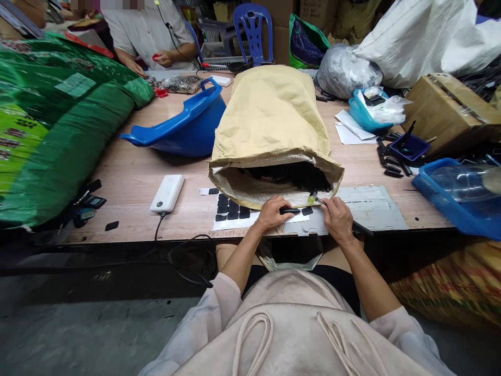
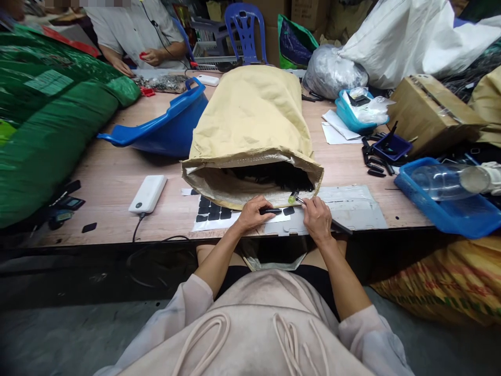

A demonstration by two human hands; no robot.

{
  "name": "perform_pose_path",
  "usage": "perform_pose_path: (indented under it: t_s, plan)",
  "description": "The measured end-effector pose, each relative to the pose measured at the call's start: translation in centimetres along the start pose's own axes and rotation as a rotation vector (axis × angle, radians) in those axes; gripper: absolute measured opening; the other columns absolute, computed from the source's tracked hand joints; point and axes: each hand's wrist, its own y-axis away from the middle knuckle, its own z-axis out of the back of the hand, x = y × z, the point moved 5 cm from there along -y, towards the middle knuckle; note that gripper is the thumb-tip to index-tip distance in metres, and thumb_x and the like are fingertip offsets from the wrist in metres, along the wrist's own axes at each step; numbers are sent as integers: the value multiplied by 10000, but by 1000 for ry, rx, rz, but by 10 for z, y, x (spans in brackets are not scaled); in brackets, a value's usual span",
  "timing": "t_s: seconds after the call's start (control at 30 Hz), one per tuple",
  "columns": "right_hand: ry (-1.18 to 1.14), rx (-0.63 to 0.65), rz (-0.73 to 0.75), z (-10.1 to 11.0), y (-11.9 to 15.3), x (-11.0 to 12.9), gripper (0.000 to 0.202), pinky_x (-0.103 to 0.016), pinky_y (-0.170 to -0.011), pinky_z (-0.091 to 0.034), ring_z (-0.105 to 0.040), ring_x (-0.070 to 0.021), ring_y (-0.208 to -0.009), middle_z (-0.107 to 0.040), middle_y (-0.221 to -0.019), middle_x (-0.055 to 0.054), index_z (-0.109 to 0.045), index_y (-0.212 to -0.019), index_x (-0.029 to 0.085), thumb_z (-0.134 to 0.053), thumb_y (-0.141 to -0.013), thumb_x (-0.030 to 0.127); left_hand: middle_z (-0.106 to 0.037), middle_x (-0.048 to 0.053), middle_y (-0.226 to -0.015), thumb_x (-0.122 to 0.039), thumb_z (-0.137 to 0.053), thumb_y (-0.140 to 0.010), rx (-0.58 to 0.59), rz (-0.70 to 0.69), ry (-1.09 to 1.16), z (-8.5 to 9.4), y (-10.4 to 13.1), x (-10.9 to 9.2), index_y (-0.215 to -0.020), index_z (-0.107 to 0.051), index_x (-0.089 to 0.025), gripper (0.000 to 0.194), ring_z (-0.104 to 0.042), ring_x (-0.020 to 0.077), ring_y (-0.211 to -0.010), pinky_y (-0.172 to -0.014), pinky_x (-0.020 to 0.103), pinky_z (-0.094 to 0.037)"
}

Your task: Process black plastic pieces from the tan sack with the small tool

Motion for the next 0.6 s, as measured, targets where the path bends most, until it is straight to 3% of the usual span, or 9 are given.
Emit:
perform_pose_path:
  t_s: [0.13, 0.27, 0.6]
  plan:
    - [-214, -31, -58, 16, 4, 23, 317, -317, -813, -520, -651, -215, -973, -679, -1053, -88, -703, -1207, 229, -445, -1071, 353, -681, 25, -863, -298, -857, -802, 2, 14, 2, -1, -1, 0, -936, -762, -209, 187, -626, 212, -891, -820, 325, -487]
    - [-366, 26, -66, 17, 11, 49, 334, -316, -873, -548, -681, -205, -1005, -700, -1071, -80, -689, -1263, 244, -431, -1081, 352, -671, 15, -845, -297, -865, -789, -4, 64, 2, -2, -3, 2, -917, -765, -217, 182, -616, 199, -867, -801, 311, -478]
    - [-229, 141, -14, 7, 16, 73, 398, -255, -715, -507, -657, -180, -880, -678, -994, -67, -679, -1378, 273, -436, -1063, 278, -637, 8, -834, -339, -836, -818, 23, 105, 15, -1, -6, 1, -865, -748, -210, 163, -591, 186, -851, -785, 296, -462]
